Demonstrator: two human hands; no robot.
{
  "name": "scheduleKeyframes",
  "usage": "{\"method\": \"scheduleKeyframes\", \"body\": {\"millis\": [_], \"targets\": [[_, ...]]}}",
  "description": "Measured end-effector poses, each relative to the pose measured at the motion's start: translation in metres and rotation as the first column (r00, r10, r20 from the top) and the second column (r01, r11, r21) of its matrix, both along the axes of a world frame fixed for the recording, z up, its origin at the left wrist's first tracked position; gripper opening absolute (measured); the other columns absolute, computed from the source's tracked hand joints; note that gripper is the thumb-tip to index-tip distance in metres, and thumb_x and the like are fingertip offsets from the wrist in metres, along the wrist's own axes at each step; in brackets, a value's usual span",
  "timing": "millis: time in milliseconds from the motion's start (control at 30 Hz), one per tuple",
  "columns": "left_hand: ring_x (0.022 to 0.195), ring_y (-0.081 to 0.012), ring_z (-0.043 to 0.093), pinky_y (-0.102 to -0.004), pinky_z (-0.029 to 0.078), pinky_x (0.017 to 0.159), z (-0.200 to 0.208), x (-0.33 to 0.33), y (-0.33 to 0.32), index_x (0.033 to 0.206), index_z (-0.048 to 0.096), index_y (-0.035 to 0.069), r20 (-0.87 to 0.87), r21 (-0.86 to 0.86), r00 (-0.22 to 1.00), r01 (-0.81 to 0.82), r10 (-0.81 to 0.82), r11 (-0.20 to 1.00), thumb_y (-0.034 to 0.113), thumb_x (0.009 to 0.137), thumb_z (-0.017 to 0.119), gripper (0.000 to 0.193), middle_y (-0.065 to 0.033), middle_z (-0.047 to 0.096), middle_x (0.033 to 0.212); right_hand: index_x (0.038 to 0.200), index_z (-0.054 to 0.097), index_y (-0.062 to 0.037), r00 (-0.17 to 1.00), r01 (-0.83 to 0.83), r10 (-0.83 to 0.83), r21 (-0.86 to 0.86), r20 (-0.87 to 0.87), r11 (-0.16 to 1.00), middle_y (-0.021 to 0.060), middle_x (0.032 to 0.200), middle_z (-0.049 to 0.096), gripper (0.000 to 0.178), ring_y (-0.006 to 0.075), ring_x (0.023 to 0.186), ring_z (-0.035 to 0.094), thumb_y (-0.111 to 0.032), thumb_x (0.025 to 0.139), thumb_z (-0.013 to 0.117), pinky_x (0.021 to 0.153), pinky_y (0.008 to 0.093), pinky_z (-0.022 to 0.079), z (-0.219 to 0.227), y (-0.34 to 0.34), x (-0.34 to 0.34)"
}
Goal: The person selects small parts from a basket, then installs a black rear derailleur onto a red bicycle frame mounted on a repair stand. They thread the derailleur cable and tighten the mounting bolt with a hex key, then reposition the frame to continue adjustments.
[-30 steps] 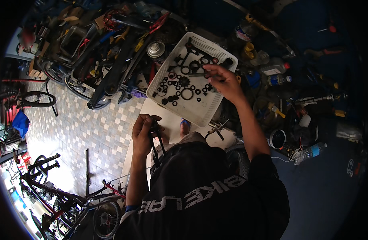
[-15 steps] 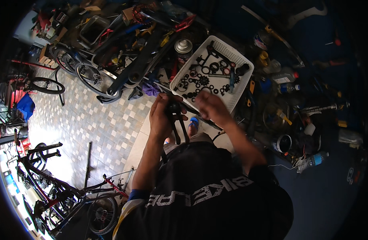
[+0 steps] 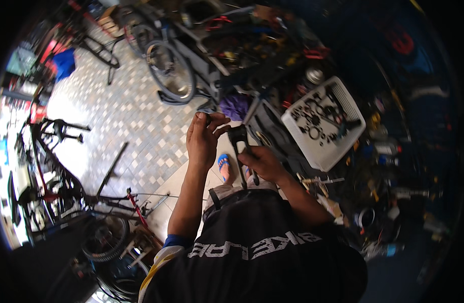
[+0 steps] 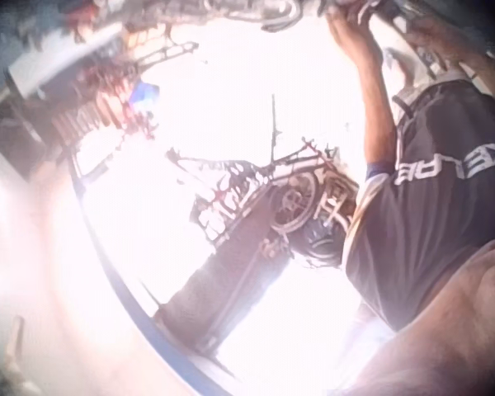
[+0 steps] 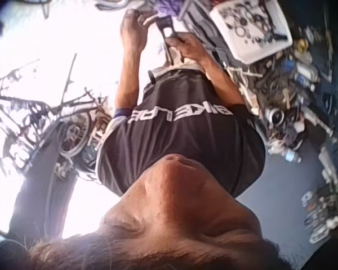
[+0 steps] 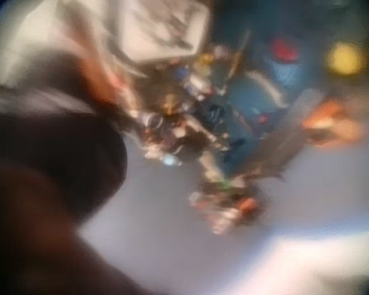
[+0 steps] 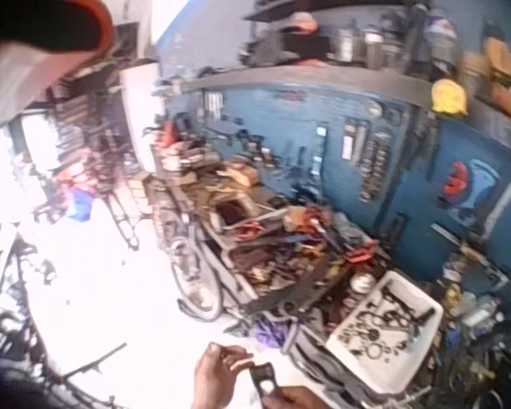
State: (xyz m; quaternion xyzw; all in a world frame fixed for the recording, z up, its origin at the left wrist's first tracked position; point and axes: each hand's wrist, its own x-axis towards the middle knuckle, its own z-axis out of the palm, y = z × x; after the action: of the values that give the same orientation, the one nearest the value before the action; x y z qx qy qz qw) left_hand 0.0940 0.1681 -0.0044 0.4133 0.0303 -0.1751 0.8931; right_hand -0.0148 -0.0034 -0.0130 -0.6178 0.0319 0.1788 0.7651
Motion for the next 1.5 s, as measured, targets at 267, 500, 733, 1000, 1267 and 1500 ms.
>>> {"method": "scheduleKeyframes", "body": {"millis": [267,500,733,1000,1267,1500], "targets": [[0.077,-0.0245,0.065,-0.0376,0.055,0.063,-0.017,-0.054,0.096,0.092,0.048,0.011,0.020,-0.061,0.974,-0.225,0.226,0.973,0.021,0.102,0.051,0.015,-0.0124,0.063,0.096,0.101,0.062,-0.0038,0.961,-0.276,0.267,0.364,0.077,0.890,-0.0008,0.080,0.060,0.025,0.0065,0.071,0.056,-0.029,0.102,0.063,0.068,0.0254,0.047,-0.020,0.035,0.032],[0.061,-0.0165,0.059,-0.0285,0.046,0.046,-0.024,-0.131,0.138,0.087,0.048,0.011,-0.158,0.004,0.892,-0.428,0.423,0.904,0.016,0.101,0.056,0.018,-0.0074,0.061,0.080,0.091,0.066,-0.0042,0.879,-0.447,0.431,0.037,0.204,0.894,-0.0058,0.073,0.055,0.025,0.0019,0.068,0.045,-0.026,0.101,0.065,0.060,0.0236,0.036,-0.005,0.097,0.036],[0.057,-0.0122,0.053,-0.0252,0.038,0.046,-0.021,-0.172,0.191,0.093,0.047,0.013,-0.230,0.001,0.747,-0.641,0.624,0.767,0.010,0.101,0.057,0.013,-0.0041,0.059,0.077,0.089,0.070,-0.0009,0.775,-0.553,0.601,-0.250,0.196,0.795,-0.0049,0.070,0.058,0.030,0.0042,0.067,0.047,-0.029,0.098,0.069,0.060,0.0251,0.038,0.012,0.184,0.036],[0.056,-0.0066,0.036,-0.0225,0.032,0.048,-0.027,-0.218,0.308,0.110,0.057,0.007,-0.074,0.053,0.730,-0.678,0.680,0.733,0.034,0.108,0.049,0.028,0.0044,0.042,0.073,0.101,0.069,-0.0007,0.533,-0.837,0.830,-0.045,0.165,0.546,-0.0033,0.076,0.061,0.031,0.0046,0.070,0.052,-0.031,0.102,0.062,0.063,0.0236,0.042,-0.013,0.337,0.019],[0.099,-0.0170,0.063,-0.0313,0.051,0.090,-0.033,-0.269,0.471,0.139,0.051,-0.005,0.152,-0.091,0.775,-0.607,0.614,0.789,0.050,0.093,0.068,0.073,-0.0097,0.063,0.118,0.086,0.060,-0.0033,0.025,-0.610,0.992,0.789,0.120,-0.080,0.0023,0.067,0.050,0.056,0.0145,0.056,0.046,-0.054,0.104,0.045,0.053,0.0283,0.037,-0.039,0.524,-0.036],[0.058,-0.0001,0.045,-0.0189,0.030,0.051,-0.012,-0.301,0.573,0.117,0.065,0.007,0.050,0.196,0.531,-0.836,0.846,0.513,0.021,0.091,0.078,0.032,0.0027,0.067,0.078,0.101,0.071,-0.0036,0.230,-0.971,0.973,-0.056,0.031,0.232,-0.0055,0.070,0.055,0.036,0.0020,0.058,0.041,-0.037,0.105,0.057,0.052,0.0208,0.032,-0.029,0.623,-0.035]]}}
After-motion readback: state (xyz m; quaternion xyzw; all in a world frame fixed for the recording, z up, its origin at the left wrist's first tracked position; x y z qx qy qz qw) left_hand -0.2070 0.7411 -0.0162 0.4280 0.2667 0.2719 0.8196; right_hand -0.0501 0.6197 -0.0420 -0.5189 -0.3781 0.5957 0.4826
